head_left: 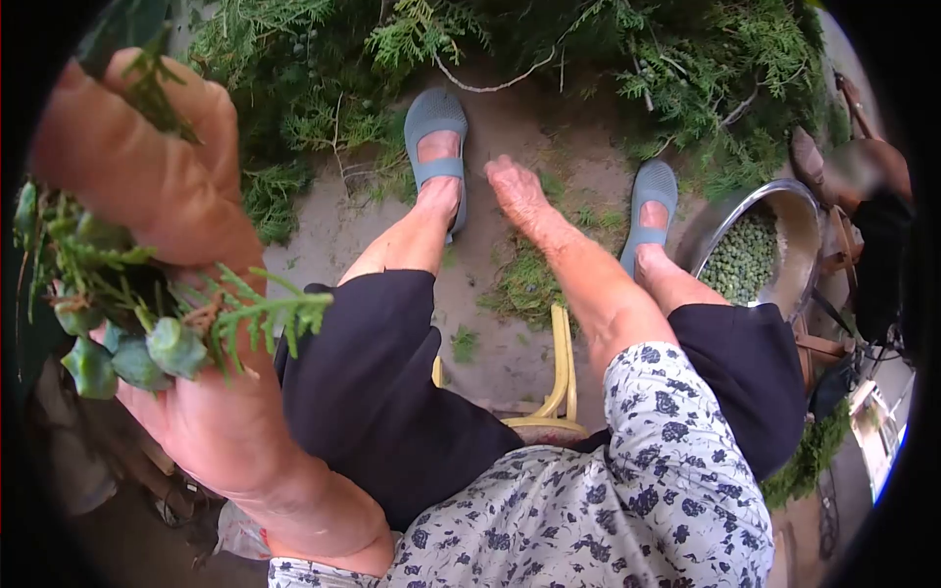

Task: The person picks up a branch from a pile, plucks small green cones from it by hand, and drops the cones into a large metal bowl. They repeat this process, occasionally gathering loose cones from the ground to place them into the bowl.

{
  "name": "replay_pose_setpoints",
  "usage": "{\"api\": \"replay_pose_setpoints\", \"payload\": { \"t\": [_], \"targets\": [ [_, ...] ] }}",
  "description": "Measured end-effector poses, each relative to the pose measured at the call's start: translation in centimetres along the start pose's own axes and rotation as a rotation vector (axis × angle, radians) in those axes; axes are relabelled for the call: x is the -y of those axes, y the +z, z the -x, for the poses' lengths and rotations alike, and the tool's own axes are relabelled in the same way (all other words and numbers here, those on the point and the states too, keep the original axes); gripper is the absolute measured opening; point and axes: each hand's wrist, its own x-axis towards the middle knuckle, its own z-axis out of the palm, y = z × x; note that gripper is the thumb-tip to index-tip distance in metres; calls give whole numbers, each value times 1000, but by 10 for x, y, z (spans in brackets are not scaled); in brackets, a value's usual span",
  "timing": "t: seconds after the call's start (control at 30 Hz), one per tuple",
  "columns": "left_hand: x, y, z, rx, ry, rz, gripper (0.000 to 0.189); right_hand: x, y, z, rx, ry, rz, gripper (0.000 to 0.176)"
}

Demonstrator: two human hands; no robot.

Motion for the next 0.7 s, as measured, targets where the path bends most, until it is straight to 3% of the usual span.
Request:
{"api": "replay_pose_setpoints", "payload": {
  "t": [0.13,0.2,0.23,0.27,0.33,0.43,0.5,0.63,0.67,0.7],
  "targets": [
    [50,-8,-127,61,-158,87,33,0,-41,-6,-24,143,80,17],
    [59,-14,-152,110,-229,139,38,-21,-39,2,-333,77,72,17],
    [62,-17,-159,125,-268,164,41,-27,-37,12,-170,90,31,20],
    [61,-21,-168,143,-310,195,44,-19,-33,26,-160,96,27,20],
    [48,-31,-187,195,-388,256,50,10,-25,57,-191,13,-116,20],
    [31,-38,-196,257,-461,311,56,43,-13,80,-180,271,-564,18],
    [39,-34,-188,249,-393,364,54,59,17,104,-215,33,-607,22],
    [51,-34,-173,255,-267,479,51,98,70,148,403,-9,-419,14],
    [54,-33,-169,265,-249,512,51,104,88,159,503,137,-647,14],
    [58,-30,-165,161,-121,437,33,108,104,167,501,15,-711,22]
  ]
}}
